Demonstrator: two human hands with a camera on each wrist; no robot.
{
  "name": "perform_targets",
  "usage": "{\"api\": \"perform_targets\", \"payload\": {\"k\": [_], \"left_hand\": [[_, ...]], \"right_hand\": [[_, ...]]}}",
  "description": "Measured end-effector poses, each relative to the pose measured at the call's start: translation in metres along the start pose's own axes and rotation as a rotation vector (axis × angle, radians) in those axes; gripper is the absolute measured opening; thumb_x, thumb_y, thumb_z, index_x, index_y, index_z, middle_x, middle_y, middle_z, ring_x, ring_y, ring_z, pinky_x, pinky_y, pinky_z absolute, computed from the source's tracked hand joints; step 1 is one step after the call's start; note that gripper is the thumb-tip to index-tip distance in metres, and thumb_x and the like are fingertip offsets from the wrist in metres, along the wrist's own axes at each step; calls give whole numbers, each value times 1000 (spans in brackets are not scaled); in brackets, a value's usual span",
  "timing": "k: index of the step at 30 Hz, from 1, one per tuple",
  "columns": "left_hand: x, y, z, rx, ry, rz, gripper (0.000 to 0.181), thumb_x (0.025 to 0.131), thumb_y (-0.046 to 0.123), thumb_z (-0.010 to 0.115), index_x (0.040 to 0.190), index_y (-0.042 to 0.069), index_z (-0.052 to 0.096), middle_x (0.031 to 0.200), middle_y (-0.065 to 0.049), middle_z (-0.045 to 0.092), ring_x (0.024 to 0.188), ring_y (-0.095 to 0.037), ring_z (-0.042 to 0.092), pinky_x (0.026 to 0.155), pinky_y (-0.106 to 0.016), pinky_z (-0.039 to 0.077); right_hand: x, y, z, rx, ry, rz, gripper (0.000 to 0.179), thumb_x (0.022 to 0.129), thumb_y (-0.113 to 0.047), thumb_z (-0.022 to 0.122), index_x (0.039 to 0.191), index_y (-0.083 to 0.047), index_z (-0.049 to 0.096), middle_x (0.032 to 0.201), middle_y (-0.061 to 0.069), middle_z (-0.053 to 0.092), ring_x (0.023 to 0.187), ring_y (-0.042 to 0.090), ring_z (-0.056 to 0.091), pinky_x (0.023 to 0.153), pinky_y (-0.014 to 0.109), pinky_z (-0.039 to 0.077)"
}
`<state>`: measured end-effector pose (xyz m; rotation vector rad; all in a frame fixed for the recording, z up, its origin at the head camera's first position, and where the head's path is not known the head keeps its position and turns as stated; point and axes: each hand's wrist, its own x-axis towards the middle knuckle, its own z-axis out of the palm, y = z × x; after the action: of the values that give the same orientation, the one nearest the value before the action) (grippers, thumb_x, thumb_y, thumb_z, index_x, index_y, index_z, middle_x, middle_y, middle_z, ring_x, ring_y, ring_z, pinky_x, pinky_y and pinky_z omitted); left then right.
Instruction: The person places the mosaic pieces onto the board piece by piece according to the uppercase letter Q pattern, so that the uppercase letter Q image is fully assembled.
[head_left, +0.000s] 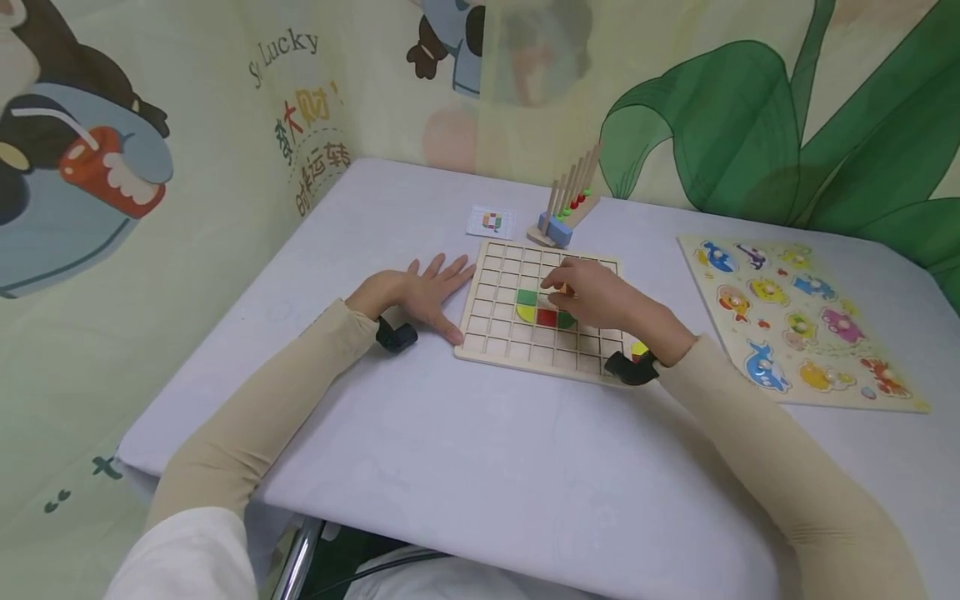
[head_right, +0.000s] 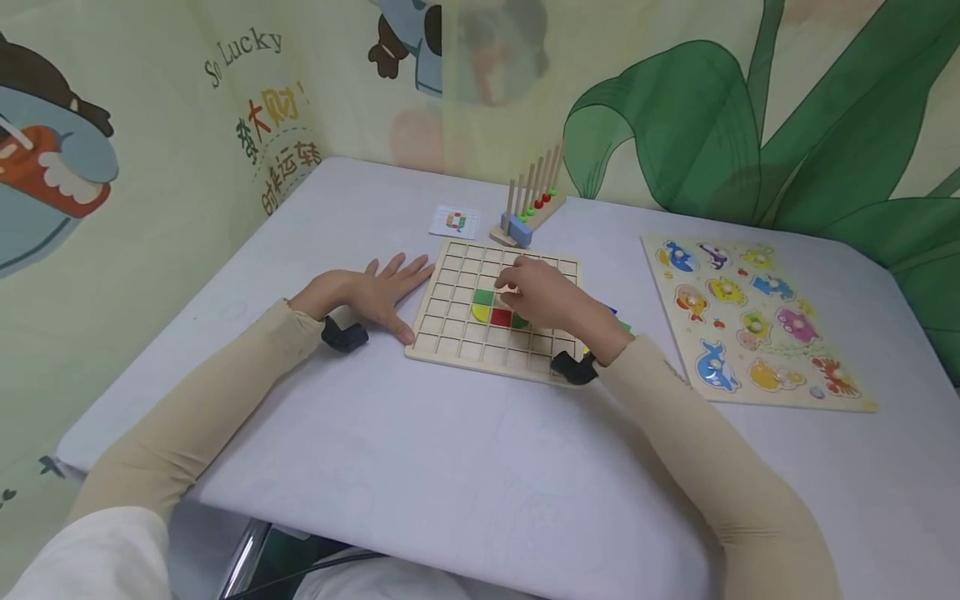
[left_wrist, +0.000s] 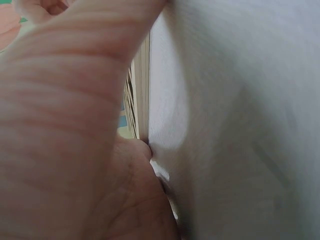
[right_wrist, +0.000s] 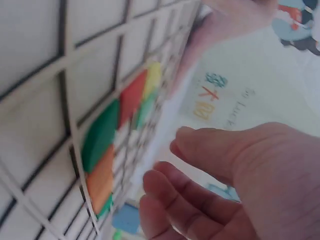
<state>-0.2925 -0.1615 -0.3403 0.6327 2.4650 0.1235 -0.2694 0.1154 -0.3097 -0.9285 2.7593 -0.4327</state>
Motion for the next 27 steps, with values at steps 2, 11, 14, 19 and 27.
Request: {"api": "perform_targets", "payload": {"k": [2, 11, 14, 19, 27], "left_hand": [[2, 1, 0, 5, -3, -4, 122, 80, 66, 66, 156, 17, -16, 161, -7, -25, 147, -35, -25, 115, -62, -10], [4, -2, -1, -3, -2, 7, 122, 80, 64, 67, 156, 16, -16, 161, -7, -26, 146, -36, -26, 114, -64, -10], [4, -4, -1, -8, 1, 13, 122, 80, 63, 68, 156, 16, -16, 161, -8, -25, 146, -36, -26, 114, -64, -11], [4, -3, 1, -15, 3, 19, 123, 80, 63, 68, 155, 15, -16, 161, -8, -26, 145, -37, -27, 114, -64, -11], [10, 1, 0, 0, 0, 24, 123, 80, 64, 68, 155, 15, -16, 161, -9, -26, 145, -38, -27, 113, -65, -11]], "right_hand": [[-10, 6, -8, 10, 1, 18, 27, 94, -7, 63, 120, 1, 66, 103, 13, 64, 91, 26, 58, 79, 37, 52], [-48, 32, -52, -31, -211, 259, 33, 95, -19, 64, 123, -2, 61, 104, 13, 63, 91, 26, 57, 75, 38, 52], [-52, 41, -57, -66, -228, 325, 36, 93, -19, 67, 121, 1, 60, 103, 16, 62, 90, 29, 57, 75, 41, 51], [-51, 54, -56, -93, -238, 450, 37, 88, -17, 72, 115, 6, 60, 103, 21, 61, 92, 35, 55, 78, 45, 50], [-54, 71, -47, -71, -321, 539, 31, 83, -18, 77, 101, 3, 62, 93, 16, 62, 91, 32, 53, 72, 37, 44]]}}
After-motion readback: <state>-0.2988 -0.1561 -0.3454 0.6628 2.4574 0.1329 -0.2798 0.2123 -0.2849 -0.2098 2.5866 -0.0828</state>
